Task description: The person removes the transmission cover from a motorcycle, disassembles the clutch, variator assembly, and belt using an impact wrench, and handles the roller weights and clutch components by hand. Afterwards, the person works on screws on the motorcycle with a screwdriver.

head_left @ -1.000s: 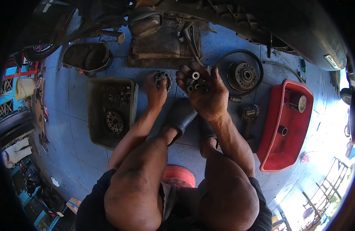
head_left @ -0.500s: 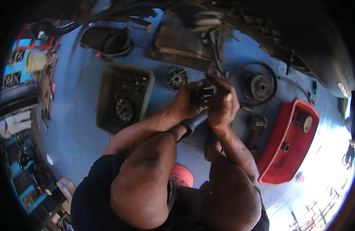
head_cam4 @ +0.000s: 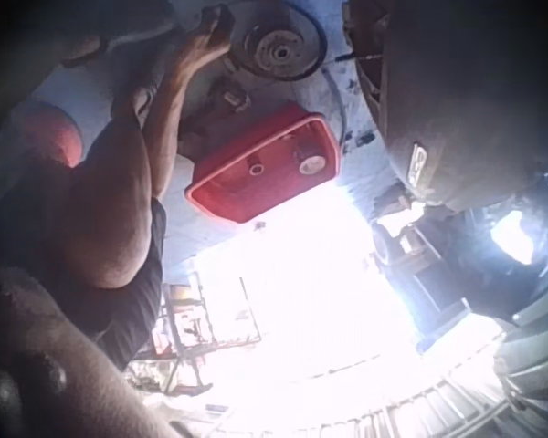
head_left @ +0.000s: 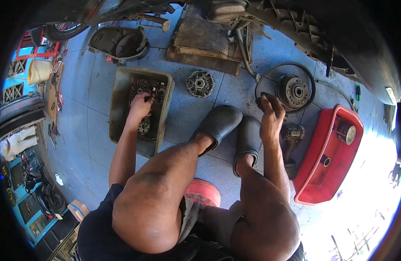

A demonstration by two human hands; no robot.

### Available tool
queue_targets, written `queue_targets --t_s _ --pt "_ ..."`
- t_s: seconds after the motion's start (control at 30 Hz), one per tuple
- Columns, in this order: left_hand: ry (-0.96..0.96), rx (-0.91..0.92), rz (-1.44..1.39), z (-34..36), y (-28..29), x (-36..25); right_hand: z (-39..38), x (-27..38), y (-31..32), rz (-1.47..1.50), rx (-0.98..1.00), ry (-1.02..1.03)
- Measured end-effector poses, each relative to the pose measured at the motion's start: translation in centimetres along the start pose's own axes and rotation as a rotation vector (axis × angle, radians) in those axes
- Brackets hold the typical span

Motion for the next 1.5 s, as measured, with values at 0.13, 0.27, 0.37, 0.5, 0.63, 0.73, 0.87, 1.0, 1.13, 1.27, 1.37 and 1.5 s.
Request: queue_targets --t_s 0.13,0.27,0.37,0.5,0.63,0.73,0.87,1.0,1.13,1.27,1.37,1.5 --pt "-0.448 -0.194 0.652 -1.4 -2.0 -2.4 0.2 -0.8 -0.6 0.084 0.069 -0.049" --pt "-0.728 -0.239 0.452 -3.6 -8.0 -6.2 0.0 -1.0 -1.3 0.108 0.108 -0.025" --pt "-0.65 0.041 0.545 -2.2 -14.4 -7.5 -0.4 -1.1 -2.1 0.101 0.153 -0.047" --pt "-0.563 0.117 0.619 0.4 -17.6 -7.0 -0.8 -1.1 -2.3 0.034 0.165 -0.048" --pt "-0.685 0.037 0.466 -0.6 -15.4 -7.8 -0.6 -1.5 -1.9 0.097 0.151 -0.121" --pt "-0.716 -0.093 0.353 -2.6 -10.9 -9.1 -0.4 -1.8 -1.6 0.101 0.167 -0.116" --pt "-0.642 -0.254 0.478 -3.0 -3.1 -8.3 -0.3 -1.9 -1.1 0.048 0.17 -0.066" --pt "-0.37 -0.149 0.559 0.0 -0.4 -5.0 0.2 -3.0 -0.5 0.128 0.163 -0.172" --pt "-0.365 -0.187 0.738 1.1 -1.5 -3.3 1.7 -4.6 1.6 -0.071 0.092 -0.046" --pt "-0.57 -0.315 0.617 0.1 -2.7 -5.6 4.5 -5.1 6.8 -0.748 -0.415 0.271" --pt "-0.688 -0.365 0.489 -2.0 -4.3 -8.4 6.9 -5.2 10.2 -0.922 -0.472 0.205" --pt "-0.751 -0.155 0.354 -5.0 -9.1 -11.4 10.2 -3.6 10.1 -1.1 -0.315 0.301"
Point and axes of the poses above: each hand's wrist, its own z-axis towards the middle knuckle, its own y-axis out of the back of the hand, x = y × z, the point moved 3 cm from there along z, towards the middle knuckle, and after that the axes turned 8 degrees about -z, right-handed, at the moved point
